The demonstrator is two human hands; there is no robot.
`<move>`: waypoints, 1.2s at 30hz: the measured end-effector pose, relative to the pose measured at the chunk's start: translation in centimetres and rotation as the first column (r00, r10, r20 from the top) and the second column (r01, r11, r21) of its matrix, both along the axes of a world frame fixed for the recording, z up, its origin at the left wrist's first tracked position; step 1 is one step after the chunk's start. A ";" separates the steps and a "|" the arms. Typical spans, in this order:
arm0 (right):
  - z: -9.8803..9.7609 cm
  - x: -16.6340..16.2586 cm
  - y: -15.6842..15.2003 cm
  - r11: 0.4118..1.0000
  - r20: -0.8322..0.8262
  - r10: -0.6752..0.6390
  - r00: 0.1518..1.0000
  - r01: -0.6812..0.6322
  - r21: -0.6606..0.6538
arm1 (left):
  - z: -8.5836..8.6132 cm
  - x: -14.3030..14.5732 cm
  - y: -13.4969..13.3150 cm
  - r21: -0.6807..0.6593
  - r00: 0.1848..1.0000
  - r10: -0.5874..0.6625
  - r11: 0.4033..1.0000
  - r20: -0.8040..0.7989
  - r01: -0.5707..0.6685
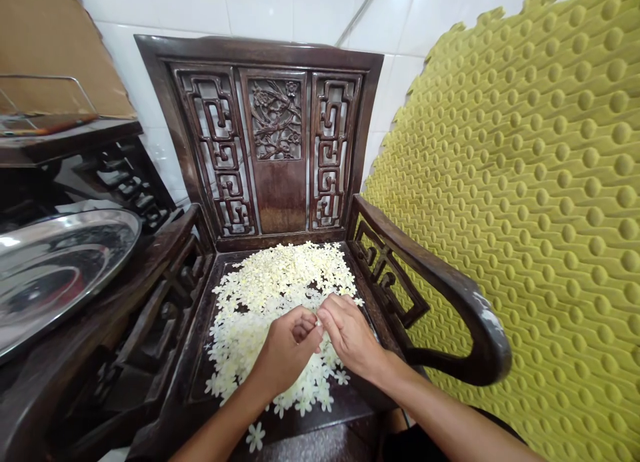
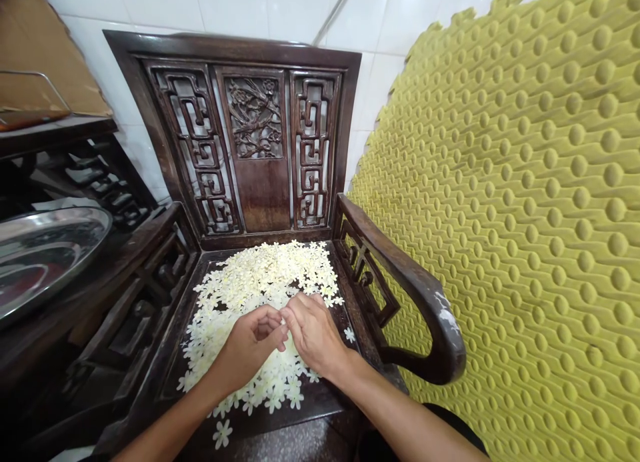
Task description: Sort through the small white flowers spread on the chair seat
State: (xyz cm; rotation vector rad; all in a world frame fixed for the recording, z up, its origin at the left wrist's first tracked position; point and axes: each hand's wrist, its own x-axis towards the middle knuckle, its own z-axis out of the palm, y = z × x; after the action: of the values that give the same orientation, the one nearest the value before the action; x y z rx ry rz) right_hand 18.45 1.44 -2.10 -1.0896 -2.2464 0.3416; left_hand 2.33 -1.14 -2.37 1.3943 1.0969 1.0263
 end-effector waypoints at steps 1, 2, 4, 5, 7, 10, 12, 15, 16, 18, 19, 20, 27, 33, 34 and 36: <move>0.2 0.0 -0.1 0.999 -0.022 0.017 1.000 -0.017 -0.028 | 0.0 0.0 0.0 0.009 1.000 0.010 1.000 -0.017 -0.010; 0.3 0.0 -0.3 0.998 -0.054 0.030 0.998 -0.033 -0.062 | -0.1 -0.1 0.0 0.021 0.999 0.020 1.000 -0.035 -0.019; 0.5 -0.2 -0.5 0.987 -0.159 0.035 0.987 -0.060 -0.151 | -0.2 -0.2 0.0 0.049 0.997 0.039 0.998 -0.067 -0.036; 0.5 -0.3 -0.6 0.976 -0.229 0.027 0.973 -0.076 -0.205 | -0.3 -0.3 0.0 0.063 0.996 0.047 0.997 -0.079 -0.042; 0.2 -0.5 -0.6 0.940 -0.362 -0.008 0.932 -0.117 -0.322 | -0.4 -0.3 0.0 0.091 0.993 0.063 0.994 -0.101 -0.054; -0.4 -0.6 -0.1 0.871 -0.435 -0.064 0.898 -0.162 -0.463 | -0.4 -0.4 0.0 0.144 0.985 0.096 0.987 -0.141 -0.075; -0.7 -0.6 0.2 0.824 -0.443 -0.080 0.893 -0.190 -0.533 | -0.2 -0.4 0.0 0.199 0.974 0.121 0.976 -0.190 -0.082; -0.5 -0.4 0.4 0.743 -0.480 -0.064 0.875 -0.279 -0.609 | 0.0 -0.4 -0.3 0.311 0.950 0.158 0.948 -0.270 -0.069; -0.3 -0.3 0.4 0.724 -0.487 -0.050 0.872 -0.305 -0.619 | 0.1 -0.5 -0.4 0.343 0.941 0.175 0.937 -0.290 -0.069; 0.2 -0.1 0.2 0.716 -0.470 -0.018 0.882 -0.317 -0.622 | 0.1 -0.5 -0.5 0.383 0.925 0.212 0.921 -0.317 -0.079; 0.4 0.0 0.1 0.725 -0.454 -0.007 0.891 -0.308 -0.616 | 0.2 -0.5 -0.5 0.383 0.919 0.221 0.920 -0.326 -0.085; 0.6 0.1 0.1 0.735 -0.437 0.003 0.900 -0.298 -0.610 | 0.2 -0.5 -0.6 0.370 0.918 0.217 0.925 -0.332 -0.085; -0.2 -0.3 0.1 0.826 -0.404 -0.033 0.914 -0.203 -0.526 | 0.5 -0.6 -0.4 0.198 0.981 0.020 0.980 -0.192 0.019; -0.1 -0.6 -0.1 0.787 -0.443 -0.039 0.896 -0.245 -0.566 | 0.5 -0.4 -0.3 0.103 0.992 -0.062 0.992 -0.111 0.074; -0.1 -0.6 -0.2 0.784 -0.447 -0.045 0.894 -0.246 -0.570 | 0.5 -0.3 -0.3 0.091 0.992 -0.069 0.993 -0.105 0.078; 0.0 -0.5 -0.2 0.781 -0.445 -0.063 0.894 -0.234 -0.579 | 0.5 -0.3 -0.3 0.076 0.992 -0.081 0.993 -0.096 0.088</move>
State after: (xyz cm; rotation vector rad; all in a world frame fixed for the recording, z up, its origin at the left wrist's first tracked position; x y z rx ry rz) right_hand 17.96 1.27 -2.13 -1.0682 -1.7916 1.3168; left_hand 2.01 -1.45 -1.85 1.5534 1.0645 0.9609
